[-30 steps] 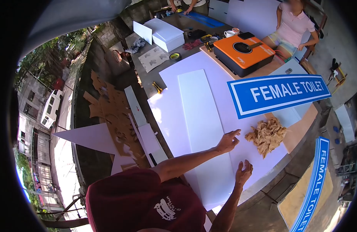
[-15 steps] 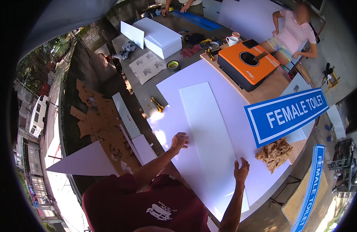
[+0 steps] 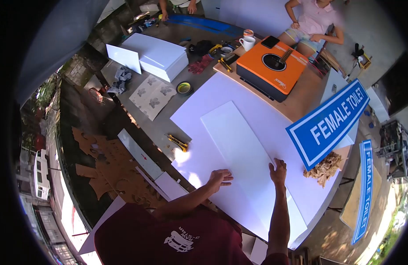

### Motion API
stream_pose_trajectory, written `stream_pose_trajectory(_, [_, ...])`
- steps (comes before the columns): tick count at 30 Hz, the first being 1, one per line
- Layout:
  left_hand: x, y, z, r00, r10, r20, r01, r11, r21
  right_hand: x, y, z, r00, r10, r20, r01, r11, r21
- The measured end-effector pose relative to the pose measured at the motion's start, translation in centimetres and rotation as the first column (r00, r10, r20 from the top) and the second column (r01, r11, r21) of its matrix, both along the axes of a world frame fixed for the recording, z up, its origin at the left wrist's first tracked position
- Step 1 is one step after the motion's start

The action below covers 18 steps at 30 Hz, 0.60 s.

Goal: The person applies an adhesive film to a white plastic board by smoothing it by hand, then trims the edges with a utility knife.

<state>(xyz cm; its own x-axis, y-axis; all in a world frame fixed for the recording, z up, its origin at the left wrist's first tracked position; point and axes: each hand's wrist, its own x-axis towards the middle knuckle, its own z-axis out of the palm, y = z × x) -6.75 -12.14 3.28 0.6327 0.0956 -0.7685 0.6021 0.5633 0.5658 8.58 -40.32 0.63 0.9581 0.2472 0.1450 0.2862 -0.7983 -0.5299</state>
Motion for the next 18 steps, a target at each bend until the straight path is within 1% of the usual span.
stream_pose_trajectory(1, [-0.1,-0.4,-0.1,1.000,0.000,0.008,0.000,1.000,-0.013,-0.1,0.7,0.8,1.000,-0.009,-0.015,0.009,1.000,0.013])
stream_pose_trajectory(2, [0.1,-0.1,0.0,1.000,0.012,0.022,-0.011,1.000,-0.023,0.2,1.0,0.4,0.999,-0.024,-0.023,0.024,1.000,-0.005])
stream_pose_trajectory(4, [-0.1,0.2,1.6,0.996,-0.074,0.040,0.076,0.997,-0.031,0.5,1.6,0.1,0.998,-0.051,-0.039,0.052,0.999,0.001])
stream_pose_trajectory(6, [-0.4,0.5,2.1,0.991,-0.129,-0.044,0.129,0.992,0.001,0.9,1.7,-0.1,0.998,-0.041,-0.050,0.041,0.999,-0.010])
stream_pose_trajectory(8, [-0.8,1.1,2.9,0.984,-0.168,-0.066,0.170,0.985,0.027,0.8,1.9,0.3,0.998,-0.018,-0.067,0.022,0.998,0.056])
stream_pose_trajectory(10, [-1.1,1.7,2.9,0.981,-0.174,-0.085,0.184,0.975,0.124,1.0,2.0,0.1,1.000,-0.018,0.006,0.018,0.999,0.050])
stream_pose_trajectory(12, [-1.3,1.6,3.0,0.989,-0.087,-0.119,0.111,0.970,0.216,1.2,1.9,0.2,0.996,-0.045,0.071,0.044,0.999,0.015])
stream_pose_trajectory(13, [-1.3,1.7,2.8,0.990,-0.049,-0.131,0.083,0.960,0.266,1.5,1.8,0.0,0.997,-0.044,0.069,0.042,0.999,0.024])
stream_pose_trajectory(14, [-1.4,2.0,2.7,0.993,-0.041,-0.114,0.066,0.973,0.221,1.7,1.5,-0.4,0.996,-0.007,0.085,0.005,0.999,0.031])
stream_pose_trajectory(16, [-1.2,2.2,2.1,0.996,-0.042,-0.077,0.051,0.991,0.123,1.9,1.6,-0.4,0.997,-0.002,0.078,0.004,1.000,-0.018])
stream_pose_trajectory(18, [-1.2,1.7,2.2,1.000,-0.002,-0.021,0.003,0.999,0.042,2.3,2.0,-0.4,0.999,-0.007,0.050,0.007,1.000,0.003])
